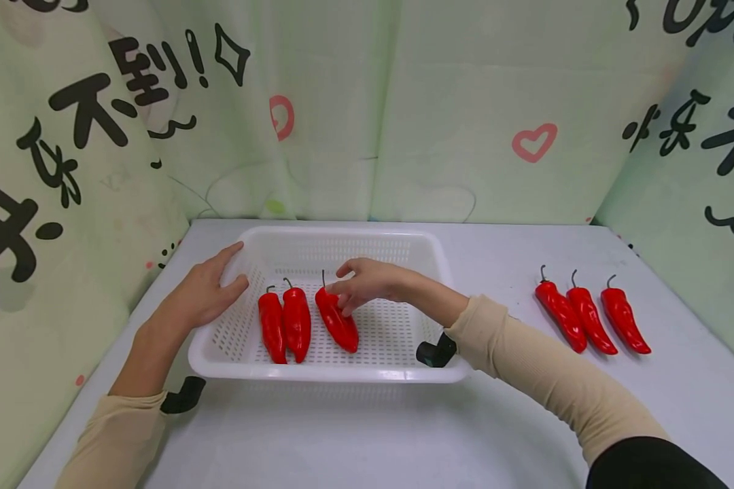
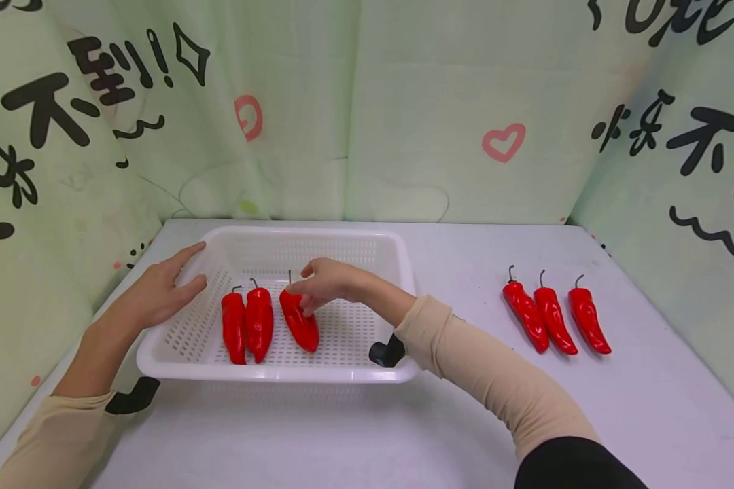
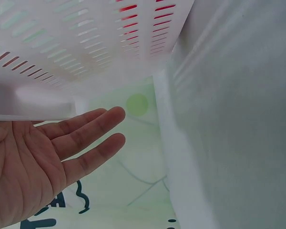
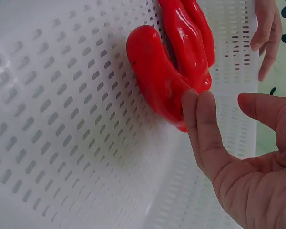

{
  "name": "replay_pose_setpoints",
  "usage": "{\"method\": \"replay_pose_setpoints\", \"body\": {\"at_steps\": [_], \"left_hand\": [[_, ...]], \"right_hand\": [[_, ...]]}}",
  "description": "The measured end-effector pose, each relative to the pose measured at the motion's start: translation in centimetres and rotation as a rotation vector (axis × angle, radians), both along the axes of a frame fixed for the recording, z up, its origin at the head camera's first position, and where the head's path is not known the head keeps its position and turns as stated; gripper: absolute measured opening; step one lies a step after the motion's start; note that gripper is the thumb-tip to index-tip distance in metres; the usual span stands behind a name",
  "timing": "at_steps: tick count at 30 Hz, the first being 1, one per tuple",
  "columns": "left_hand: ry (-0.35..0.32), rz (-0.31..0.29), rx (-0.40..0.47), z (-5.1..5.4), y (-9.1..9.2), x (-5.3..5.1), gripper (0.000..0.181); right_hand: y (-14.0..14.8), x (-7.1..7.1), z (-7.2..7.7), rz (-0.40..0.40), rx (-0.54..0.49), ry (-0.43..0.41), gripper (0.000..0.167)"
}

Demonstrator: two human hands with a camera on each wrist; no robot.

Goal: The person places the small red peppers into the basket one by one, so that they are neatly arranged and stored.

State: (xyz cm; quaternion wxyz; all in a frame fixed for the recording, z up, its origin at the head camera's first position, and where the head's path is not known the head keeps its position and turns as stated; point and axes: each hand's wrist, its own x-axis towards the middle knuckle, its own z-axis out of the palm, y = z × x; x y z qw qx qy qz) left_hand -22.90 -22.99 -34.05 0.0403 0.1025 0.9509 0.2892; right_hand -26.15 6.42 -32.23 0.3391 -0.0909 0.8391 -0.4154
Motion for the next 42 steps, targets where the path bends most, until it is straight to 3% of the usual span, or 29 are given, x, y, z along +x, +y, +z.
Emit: {"method": "replay_pose_setpoints", "body": {"at_steps": [4, 9, 13, 22, 26, 36, 42], "left_hand": [[0.005, -0.002, 0.002, 0.0, -0.1, 0.0, 0.071], [0.005, -0.003, 0.011, 0.0, -0.1, 0.0, 0.071], [0.005, -0.007, 0.014, -0.1, -0.2, -0.1, 0.071], [0.001, -0.009, 0.001, 0.0, -0.2, -0.1, 0.071], [-0.001, -0.005, 0.002, 0.0, -0.1, -0.1, 0.071], [0.004, -0.001, 0.009, -0.1, -0.2, 0.1, 0.070], [0.002, 0.002, 0.013, -0.1, -0.1, 0.1, 0.071]], "right_hand": [[0.0, 0.1, 0.0, 0.026, 0.028, 0.013, 0.058], [0.2, 0.3, -0.2, 0.088, 0.182, 0.128, 0.054], [0.3, 0.4, -0.4, 0.135, 0.250, 0.145, 0.053], [0.2, 0.4, -0.5, 0.219, 0.121, -0.003, 0.055], [0.1, 0.4, -0.6, 0.229, 0.097, -0.014, 0.060], [0.1, 0.7, 0.7, 0.174, 0.066, 0.084, 0.067], [0.5, 1.2, 2.5, 0.141, -0.003, 0.221, 0.067]]}}
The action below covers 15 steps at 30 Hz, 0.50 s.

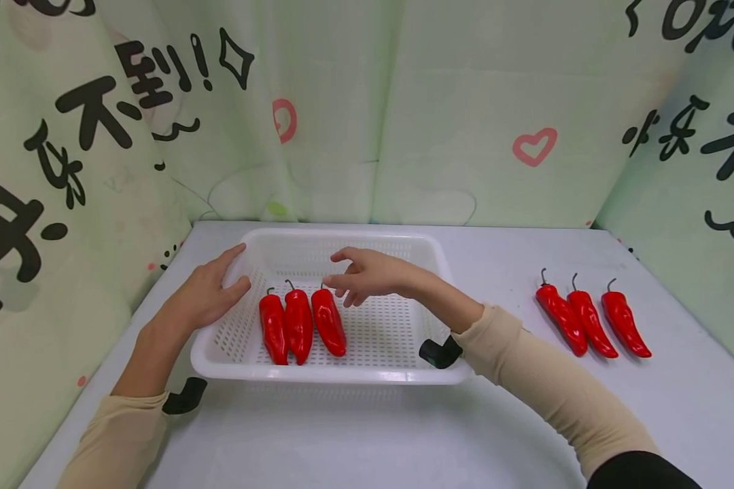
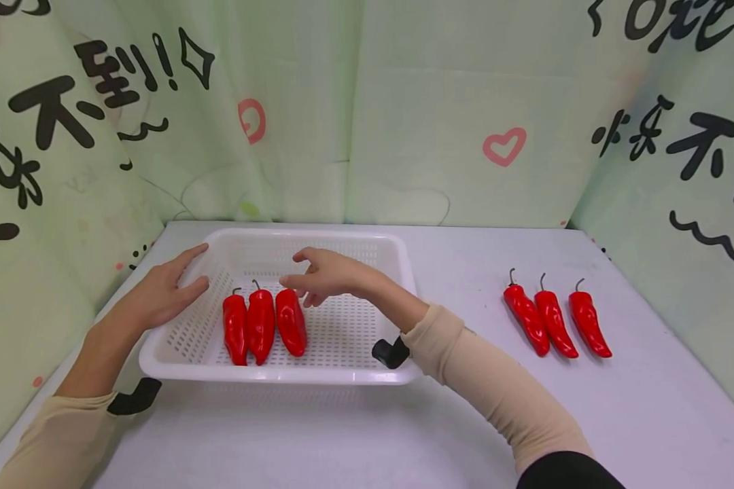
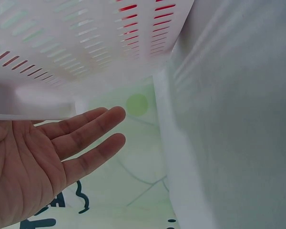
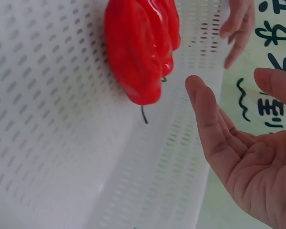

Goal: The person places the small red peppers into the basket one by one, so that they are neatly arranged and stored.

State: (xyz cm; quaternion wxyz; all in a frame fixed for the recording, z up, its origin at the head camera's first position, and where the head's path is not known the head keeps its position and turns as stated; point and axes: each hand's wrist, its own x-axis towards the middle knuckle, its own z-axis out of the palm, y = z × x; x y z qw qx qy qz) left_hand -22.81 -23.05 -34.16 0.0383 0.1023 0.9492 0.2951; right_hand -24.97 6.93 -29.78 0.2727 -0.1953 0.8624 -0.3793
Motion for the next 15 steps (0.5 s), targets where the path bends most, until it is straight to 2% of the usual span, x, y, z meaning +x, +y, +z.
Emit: {"method": "replay_pose_setpoints", "body": {"at_steps": [6, 15], "left_hand": [[-0.007, 0.002, 0.002, 0.0, 0.0, 0.0, 0.071], [0.031, -0.019, -0.009, -0.1, -0.2, -0.2, 0.070]], "right_hand": [[0.8, 0.3, 1.3, -0.026, -0.065, 0.128, 0.063], [2.0, 0.9, 3.5, -0.078, -0.205, 0.181, 0.059]]}}
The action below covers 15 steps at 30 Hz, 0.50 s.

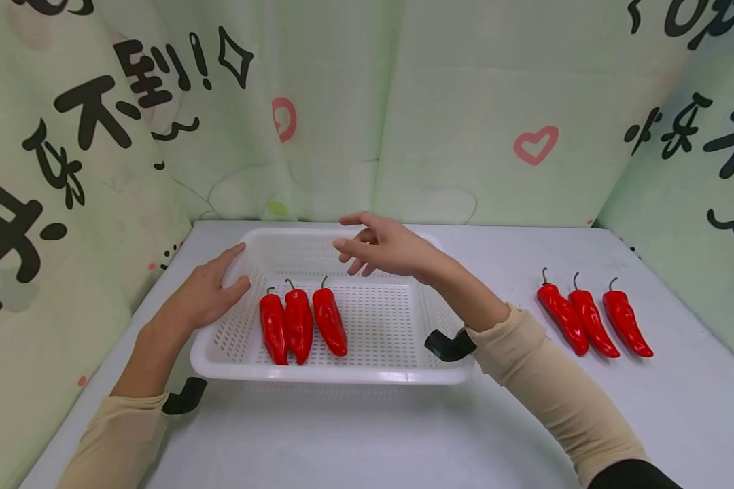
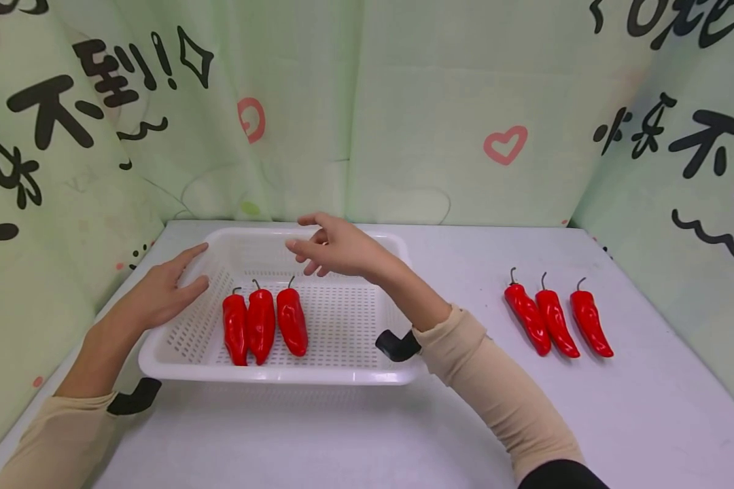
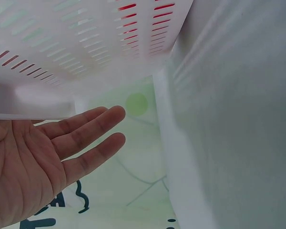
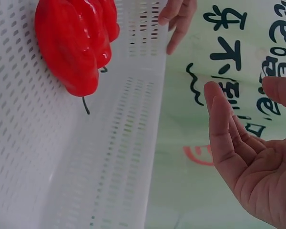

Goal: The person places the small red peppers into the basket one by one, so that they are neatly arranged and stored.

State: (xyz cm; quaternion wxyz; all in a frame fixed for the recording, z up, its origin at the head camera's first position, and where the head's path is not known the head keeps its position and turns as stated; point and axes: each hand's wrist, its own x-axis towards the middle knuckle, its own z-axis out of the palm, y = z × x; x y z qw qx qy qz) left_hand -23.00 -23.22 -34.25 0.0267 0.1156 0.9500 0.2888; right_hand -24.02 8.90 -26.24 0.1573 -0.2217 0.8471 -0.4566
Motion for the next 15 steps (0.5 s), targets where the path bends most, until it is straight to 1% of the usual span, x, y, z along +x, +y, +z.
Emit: {"method": "replay_pose_setpoints", "body": {"at_steps": [7, 15], "left_hand": [[0.004, 0.000, -0.002, 0.1, 0.0, 0.0, 0.069], [0.000, 0.000, -0.003, 0.1, 0.0, 0.0, 0.069]], "right_hand": [[1.3, 0.9, 1.6, -0.035, -0.055, 0.046, 0.058], [3.1, 1.9, 2.8, -0.069, -0.092, 0.086, 0.058]]}}
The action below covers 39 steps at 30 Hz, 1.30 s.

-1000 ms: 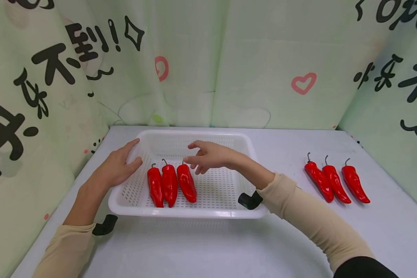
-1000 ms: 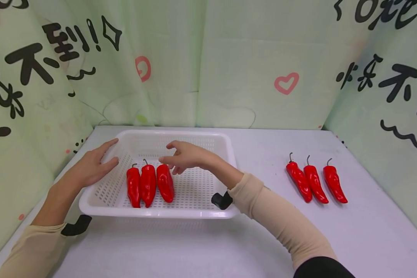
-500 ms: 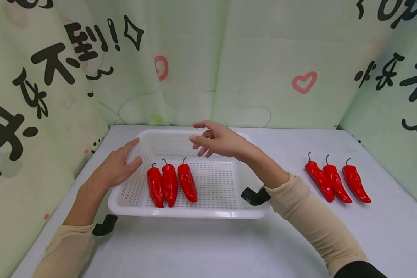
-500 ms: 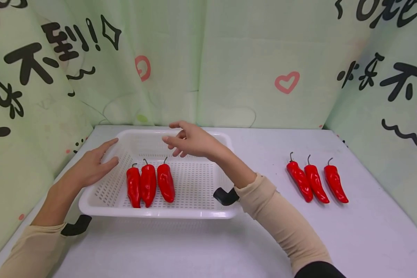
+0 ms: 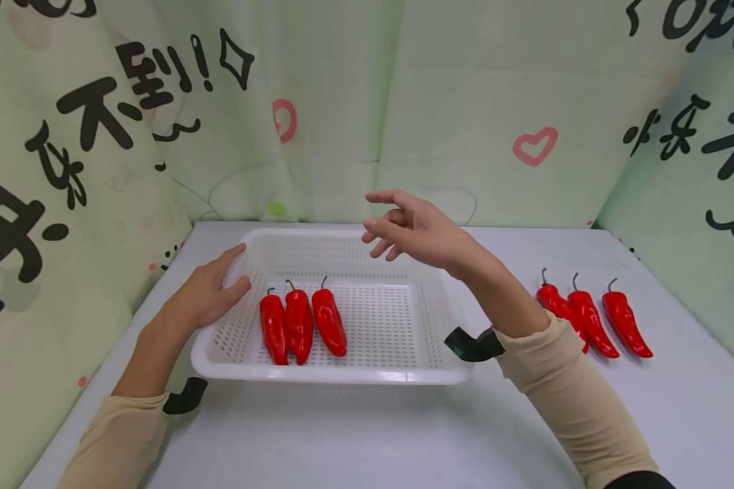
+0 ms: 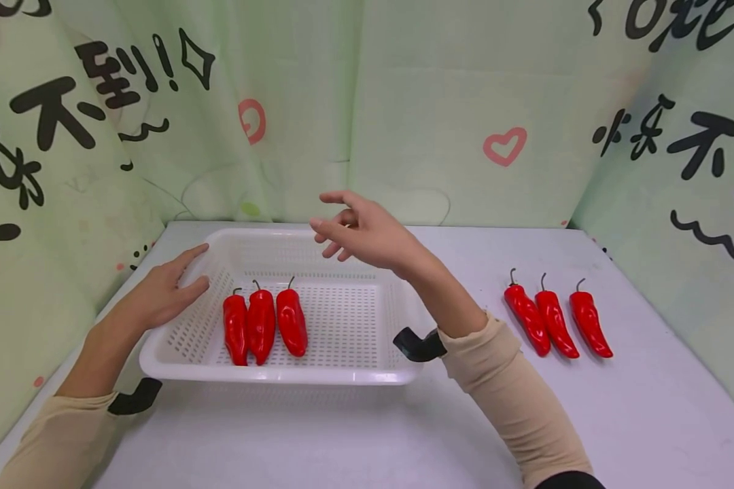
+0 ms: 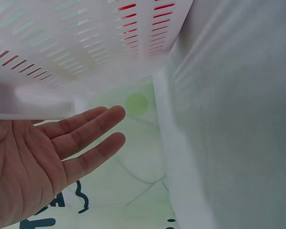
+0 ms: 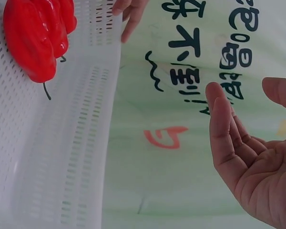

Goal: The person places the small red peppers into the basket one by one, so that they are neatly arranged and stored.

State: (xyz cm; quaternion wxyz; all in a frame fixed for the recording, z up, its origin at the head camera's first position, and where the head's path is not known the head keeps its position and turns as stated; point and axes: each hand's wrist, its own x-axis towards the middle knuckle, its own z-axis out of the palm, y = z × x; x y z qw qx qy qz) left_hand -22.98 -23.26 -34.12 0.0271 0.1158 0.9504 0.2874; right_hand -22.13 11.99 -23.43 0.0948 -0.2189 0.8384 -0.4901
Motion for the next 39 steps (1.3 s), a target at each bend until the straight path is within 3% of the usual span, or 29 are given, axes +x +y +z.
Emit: {"method": "replay_pose_setpoints", "body": {"at_steps": [14, 22, 29, 39], "left_hand": [[-0.010, -0.002, 0.003, -0.1, 0.0, 0.0, 0.070], [-0.008, 0.003, -0.012, 0.0, 0.0, 0.1, 0.069], [-0.017, 0.008, -0.006, 0.0, 0.0, 0.0, 0.070], [-0.024, 0.005, 0.010, -0.1, 0.0, 0.2, 0.069]], "right_hand": [[3.6, 1.4, 0.5, -0.075, -0.057, 0.063, 0.057], [5.6, 2.2, 0.9, -0.142, -0.041, 0.101, 0.057], [7.6, 2.9, 0.9, -0.210, 0.013, 0.137, 0.057], [10.9, 3.2, -0.4, -0.235, 0.105, 0.151, 0.061]]}}
